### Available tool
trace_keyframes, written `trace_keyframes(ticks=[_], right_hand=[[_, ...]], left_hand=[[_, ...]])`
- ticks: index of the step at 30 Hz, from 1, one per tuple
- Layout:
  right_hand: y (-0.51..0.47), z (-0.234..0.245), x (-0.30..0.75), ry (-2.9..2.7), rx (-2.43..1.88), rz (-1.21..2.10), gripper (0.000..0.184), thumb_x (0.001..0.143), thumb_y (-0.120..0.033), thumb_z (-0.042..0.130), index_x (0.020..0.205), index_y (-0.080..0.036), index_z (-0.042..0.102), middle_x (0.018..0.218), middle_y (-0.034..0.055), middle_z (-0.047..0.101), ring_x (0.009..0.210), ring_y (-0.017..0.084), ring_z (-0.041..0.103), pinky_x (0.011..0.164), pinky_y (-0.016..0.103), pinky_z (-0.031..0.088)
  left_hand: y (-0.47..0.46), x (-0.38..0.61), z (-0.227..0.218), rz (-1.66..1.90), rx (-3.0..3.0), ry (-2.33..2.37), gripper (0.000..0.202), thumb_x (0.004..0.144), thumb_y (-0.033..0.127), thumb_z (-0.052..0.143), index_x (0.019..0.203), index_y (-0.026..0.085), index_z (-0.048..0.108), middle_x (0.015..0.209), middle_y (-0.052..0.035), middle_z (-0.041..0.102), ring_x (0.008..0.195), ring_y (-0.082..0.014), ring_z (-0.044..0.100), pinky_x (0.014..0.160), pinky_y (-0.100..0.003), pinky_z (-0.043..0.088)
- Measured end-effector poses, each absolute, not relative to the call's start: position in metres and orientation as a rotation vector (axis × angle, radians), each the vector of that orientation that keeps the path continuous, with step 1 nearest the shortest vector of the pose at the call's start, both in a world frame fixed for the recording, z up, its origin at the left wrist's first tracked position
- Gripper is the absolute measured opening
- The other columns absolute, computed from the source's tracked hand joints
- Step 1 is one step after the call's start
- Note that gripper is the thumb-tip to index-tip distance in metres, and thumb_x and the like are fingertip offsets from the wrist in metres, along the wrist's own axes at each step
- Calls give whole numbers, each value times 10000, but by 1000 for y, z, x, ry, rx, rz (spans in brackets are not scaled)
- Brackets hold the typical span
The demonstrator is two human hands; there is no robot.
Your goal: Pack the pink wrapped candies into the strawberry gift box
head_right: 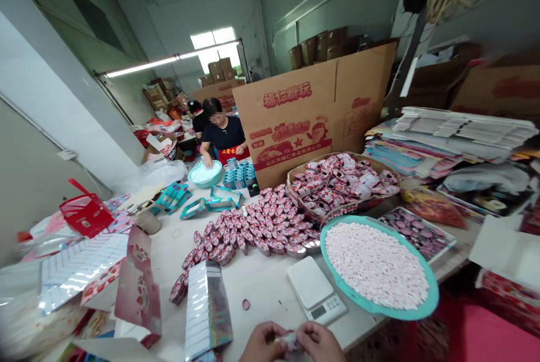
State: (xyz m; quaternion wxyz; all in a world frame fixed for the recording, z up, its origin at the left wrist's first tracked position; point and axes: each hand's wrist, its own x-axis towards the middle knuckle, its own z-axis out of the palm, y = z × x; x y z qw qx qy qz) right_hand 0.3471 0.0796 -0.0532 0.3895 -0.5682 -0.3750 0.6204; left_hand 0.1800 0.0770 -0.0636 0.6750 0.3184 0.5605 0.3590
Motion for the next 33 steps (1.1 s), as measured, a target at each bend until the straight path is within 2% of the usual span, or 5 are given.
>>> trace_keyframes(ticks=[7, 11, 16, 24, 33], right_hand=[[70, -74, 340, -1035, -1641, 1333, 303, 634, -478, 598, 675, -186, 669, 725, 87, 712, 736, 262, 652, 737, 349, 485], [72, -63, 337, -1053, -1616, 1327, 262, 672, -443, 583, 670, -190, 655, 691, 69, 698, 699, 242, 651, 697, 324, 490], [79, -45, 337, -1060, -1580, 1321, 198, 688, -379, 588, 669, -190, 644, 671, 48, 690, 674, 219, 648, 676, 305, 492], [73, -74, 341, -1099, -1731, 1267, 153, 685, -322, 599, 674, -179, 654, 687, 49, 699, 669, 202, 638, 648, 284, 478], [69, -110, 328, -1142, -1901, 1193, 187, 762, -344, 589, 743, -186, 688, 736, 44, 701, 707, 204, 639, 687, 292, 478]], left_hand=[[89, 171, -64, 570, 911, 1401, 311, 514, 375, 792, 643, 149, 622, 475, 7, 583, 475, -135, 522, 549, -285, 414], [89, 165, -61, 645, 1015, 1365, 171, 614, 316, 702, 685, 163, 673, 666, -32, 688, 693, -180, 619, 714, -308, 476], [89, 159, -43, 601, 1300, 1326, 201, 665, 359, 680, 737, 177, 726, 915, -84, 719, 934, -224, 630, 888, -332, 464], [92, 159, -65, 332, 1219, 1470, 457, 720, 407, 637, 1055, 101, 701, 697, -55, 700, 634, -172, 595, 623, -282, 438], [90, 162, -60, 193, 1497, 1678, 198, 763, 324, 582, 788, 202, 736, 908, -63, 706, 902, -208, 602, 836, -301, 408]])
